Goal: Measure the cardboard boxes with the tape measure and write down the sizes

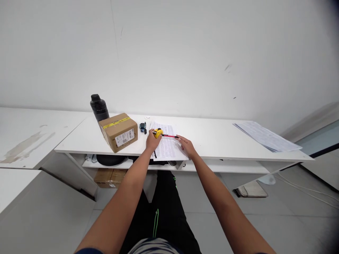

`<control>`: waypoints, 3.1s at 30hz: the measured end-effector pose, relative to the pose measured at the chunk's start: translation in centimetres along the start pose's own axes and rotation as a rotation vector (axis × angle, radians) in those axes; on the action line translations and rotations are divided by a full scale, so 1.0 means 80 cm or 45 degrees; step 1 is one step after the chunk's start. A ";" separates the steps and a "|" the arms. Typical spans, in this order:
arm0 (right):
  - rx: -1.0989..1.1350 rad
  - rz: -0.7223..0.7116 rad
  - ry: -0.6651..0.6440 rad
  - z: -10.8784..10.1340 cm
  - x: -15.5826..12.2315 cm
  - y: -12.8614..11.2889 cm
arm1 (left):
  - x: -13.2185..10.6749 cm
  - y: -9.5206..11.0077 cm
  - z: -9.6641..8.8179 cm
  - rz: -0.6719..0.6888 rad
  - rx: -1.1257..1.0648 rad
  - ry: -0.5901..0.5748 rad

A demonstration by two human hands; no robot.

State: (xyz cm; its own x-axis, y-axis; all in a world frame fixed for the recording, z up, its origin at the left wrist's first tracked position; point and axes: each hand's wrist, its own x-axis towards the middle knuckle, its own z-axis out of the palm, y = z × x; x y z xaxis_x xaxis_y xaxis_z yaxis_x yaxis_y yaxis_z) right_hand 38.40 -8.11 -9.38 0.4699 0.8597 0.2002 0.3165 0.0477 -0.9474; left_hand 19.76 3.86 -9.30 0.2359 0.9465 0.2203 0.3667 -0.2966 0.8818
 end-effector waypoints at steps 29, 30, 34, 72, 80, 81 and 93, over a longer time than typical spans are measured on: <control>0.125 -0.003 -0.042 -0.001 0.002 0.016 | -0.001 -0.001 -0.008 -0.082 -0.213 -0.013; 0.126 -0.008 -0.042 0.000 0.002 0.016 | 0.000 -0.002 -0.008 -0.088 -0.244 -0.007; 0.146 0.007 -0.035 0.002 0.005 0.017 | 0.005 -0.007 -0.005 -0.107 -0.371 0.020; 0.104 0.105 0.079 0.004 0.003 0.008 | 0.011 -0.017 0.001 -0.102 -0.358 0.010; 0.093 0.062 0.030 0.003 0.005 0.014 | 0.011 -0.017 0.001 -0.070 -0.326 0.017; 0.093 0.056 0.029 0.003 0.005 0.016 | 0.011 -0.017 0.001 -0.066 -0.327 0.017; 0.107 0.056 0.063 0.002 0.006 0.017 | 0.005 -0.009 -0.004 -0.047 -0.324 -0.067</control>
State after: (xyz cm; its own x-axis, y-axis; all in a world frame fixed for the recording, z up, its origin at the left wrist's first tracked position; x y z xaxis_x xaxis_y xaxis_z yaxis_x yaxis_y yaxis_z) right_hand 38.91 -7.54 -10.65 0.5225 0.8358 0.1684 0.2258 0.0549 -0.9726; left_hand 19.33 4.53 -9.75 0.2753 0.9461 0.1703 0.1395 -0.2146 0.9667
